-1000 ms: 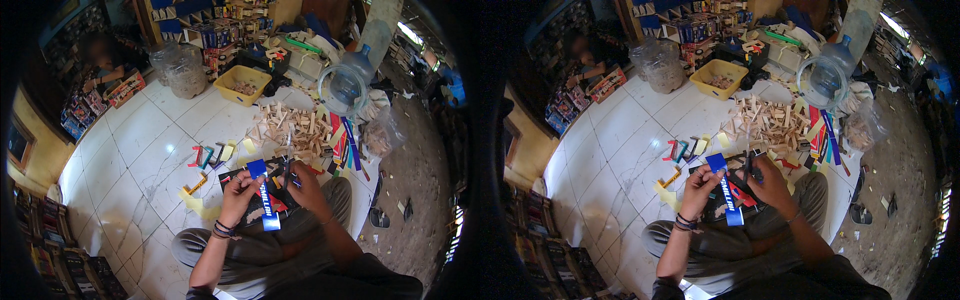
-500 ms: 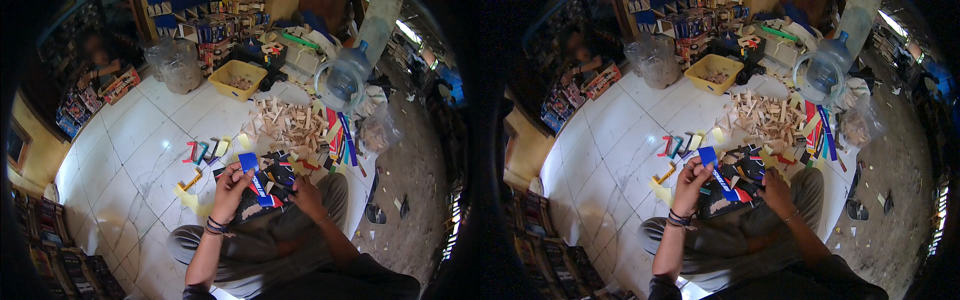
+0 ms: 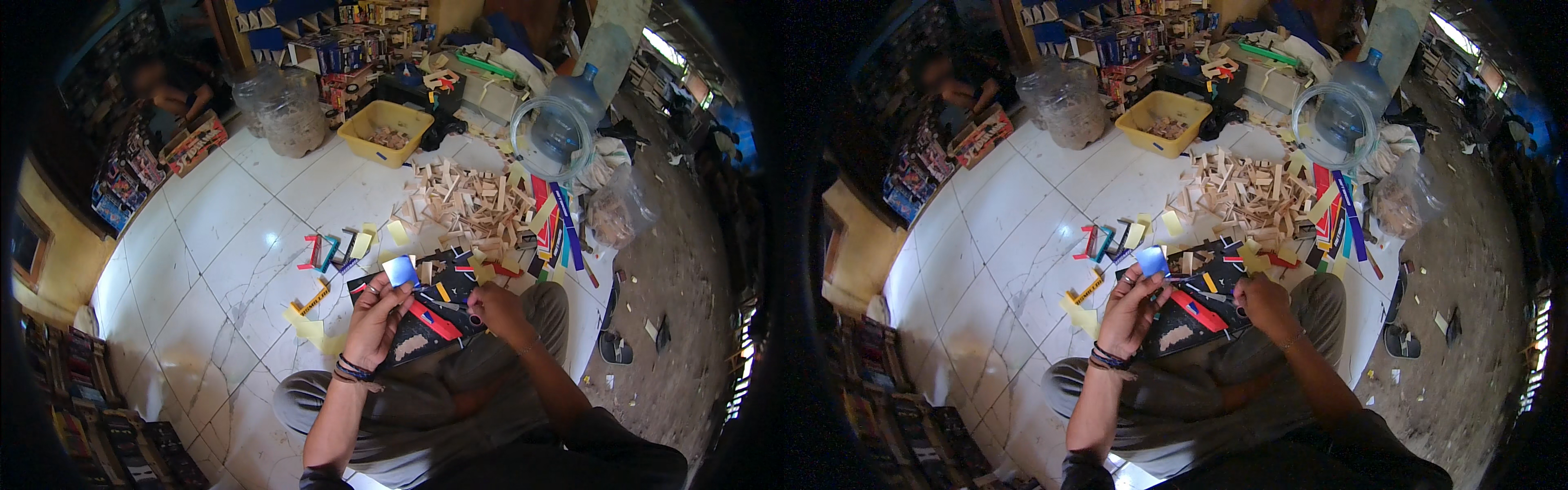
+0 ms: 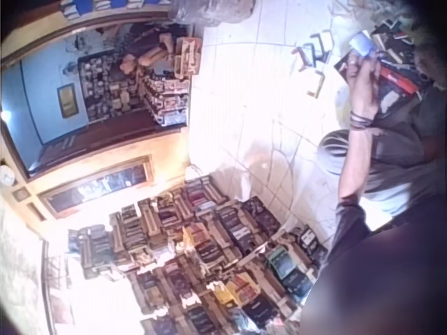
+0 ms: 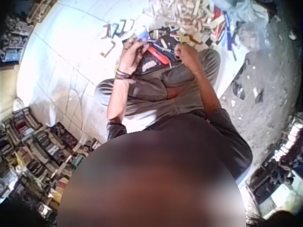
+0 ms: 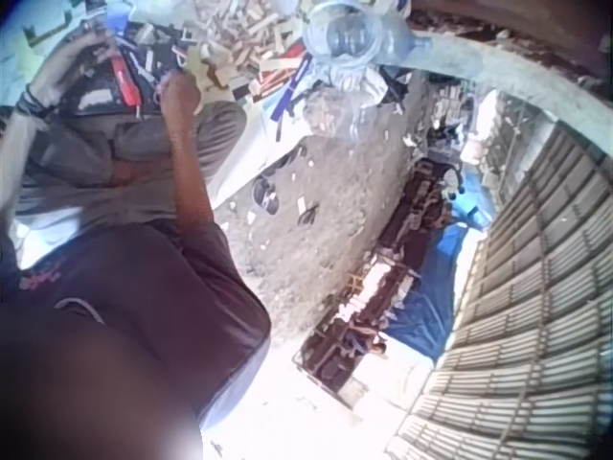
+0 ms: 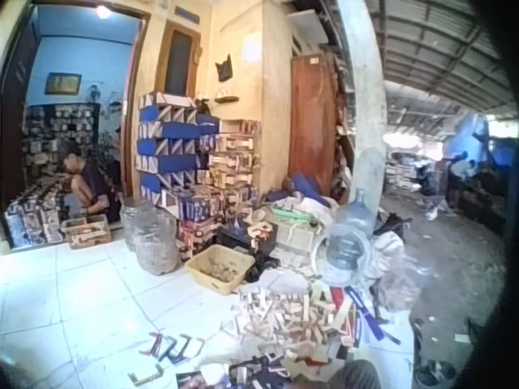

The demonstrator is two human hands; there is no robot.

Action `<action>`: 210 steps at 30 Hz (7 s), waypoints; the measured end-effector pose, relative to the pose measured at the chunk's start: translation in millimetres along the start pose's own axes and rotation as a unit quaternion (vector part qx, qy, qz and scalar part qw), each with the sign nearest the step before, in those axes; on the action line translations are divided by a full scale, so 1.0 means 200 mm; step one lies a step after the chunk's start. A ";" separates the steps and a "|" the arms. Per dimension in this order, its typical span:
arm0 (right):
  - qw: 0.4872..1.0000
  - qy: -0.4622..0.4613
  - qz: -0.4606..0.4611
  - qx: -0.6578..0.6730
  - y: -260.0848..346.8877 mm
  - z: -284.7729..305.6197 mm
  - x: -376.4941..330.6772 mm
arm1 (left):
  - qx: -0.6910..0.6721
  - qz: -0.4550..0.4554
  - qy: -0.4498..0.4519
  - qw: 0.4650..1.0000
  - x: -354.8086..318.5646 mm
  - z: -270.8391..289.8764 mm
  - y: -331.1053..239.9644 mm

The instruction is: The person sits on the floor and uses scissors to cut a blue paper strip into smaller pieces. They repeatedly trim the strip and place the cut pieces on a black board among other colorful paper scraps.

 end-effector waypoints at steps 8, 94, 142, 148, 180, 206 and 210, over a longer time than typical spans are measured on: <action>0.954 -0.198 0.170 0.150 0.44 0.36 -0.08 | -0.002 -0.011 0.002 1.000 -0.01 -0.03 0.00; 0.621 0.212 -0.089 0.749 0.47 0.16 -0.22 | 0.408 -0.288 0.075 0.863 -0.13 -0.25 -0.15; 0.628 0.224 -0.120 0.736 0.45 0.16 -0.24 | 0.333 -0.337 0.169 0.864 -0.22 -0.36 -0.26; 0.656 0.229 -0.070 0.716 0.44 0.15 -0.23 | 0.229 -0.093 0.115 0.962 -0.12 -0.22 -0.06; 0.949 0.035 0.032 0.312 0.02 0.06 0.14 | 0.091 -0.035 -0.003 0.995 -0.01 -0.04 -0.10; 0.985 -0.097 0.132 -0.052 -0.08 -0.01 -0.15 | 0.198 -0.211 -0.070 0.955 0.00 0.07 -0.30; 0.992 -0.059 0.103 -0.039 -0.09 -0.01 -0.13 | 0.232 -0.253 -0.073 0.936 -0.03 0.02 -0.33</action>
Point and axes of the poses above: each hand's wrist, its own x-axis towards the middle knuckle, its own z-axis out of the back of the hand, y = z × x, the point moved 8 cm from there along x, towards the middle knuckle, and after that the axes turned 4 degrees about -x, right-handed, at the moved point
